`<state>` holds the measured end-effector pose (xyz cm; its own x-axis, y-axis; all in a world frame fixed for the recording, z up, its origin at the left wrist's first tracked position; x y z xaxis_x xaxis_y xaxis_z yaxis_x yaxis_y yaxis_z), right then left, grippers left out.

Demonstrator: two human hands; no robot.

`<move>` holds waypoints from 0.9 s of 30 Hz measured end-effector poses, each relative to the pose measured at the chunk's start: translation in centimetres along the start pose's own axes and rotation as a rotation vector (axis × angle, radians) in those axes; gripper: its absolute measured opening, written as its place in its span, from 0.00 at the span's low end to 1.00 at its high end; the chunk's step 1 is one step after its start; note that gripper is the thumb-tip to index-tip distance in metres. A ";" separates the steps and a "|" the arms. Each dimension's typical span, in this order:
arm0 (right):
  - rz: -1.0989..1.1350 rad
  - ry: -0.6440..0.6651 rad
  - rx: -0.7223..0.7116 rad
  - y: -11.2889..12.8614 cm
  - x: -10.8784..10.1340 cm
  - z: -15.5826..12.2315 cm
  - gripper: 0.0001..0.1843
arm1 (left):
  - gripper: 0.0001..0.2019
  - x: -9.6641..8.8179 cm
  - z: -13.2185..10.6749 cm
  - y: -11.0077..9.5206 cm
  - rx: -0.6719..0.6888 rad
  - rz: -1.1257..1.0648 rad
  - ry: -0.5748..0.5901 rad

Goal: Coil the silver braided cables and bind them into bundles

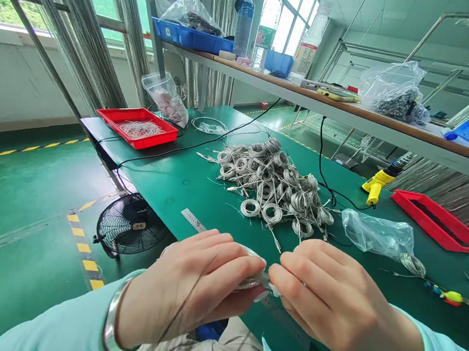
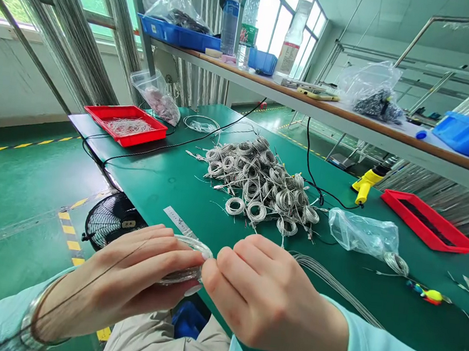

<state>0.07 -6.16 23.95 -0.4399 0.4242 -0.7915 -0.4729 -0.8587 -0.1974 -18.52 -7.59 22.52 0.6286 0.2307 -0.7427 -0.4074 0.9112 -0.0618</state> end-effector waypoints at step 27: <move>0.133 -0.010 0.301 -4.9 7.4 -2.0 0.07 | 0.08 6.5 0.5 7.2 -0.281 -0.338 0.008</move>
<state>0.66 0.57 17.92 -0.5199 0.3179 -0.7929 -0.6145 -0.7839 0.0887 -17.06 0.61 17.59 0.7530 -0.0683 -0.6545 -0.3443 0.8067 -0.4803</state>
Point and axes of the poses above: each hand's wrist, its own z-axis towards the middle knuckle, its own x-axis out of the palm, y = z × x, the point moved 2 cm from there along z, towards the middle knuckle, and after that the axes turned 10 degrees about x, right-handed, at the moved point
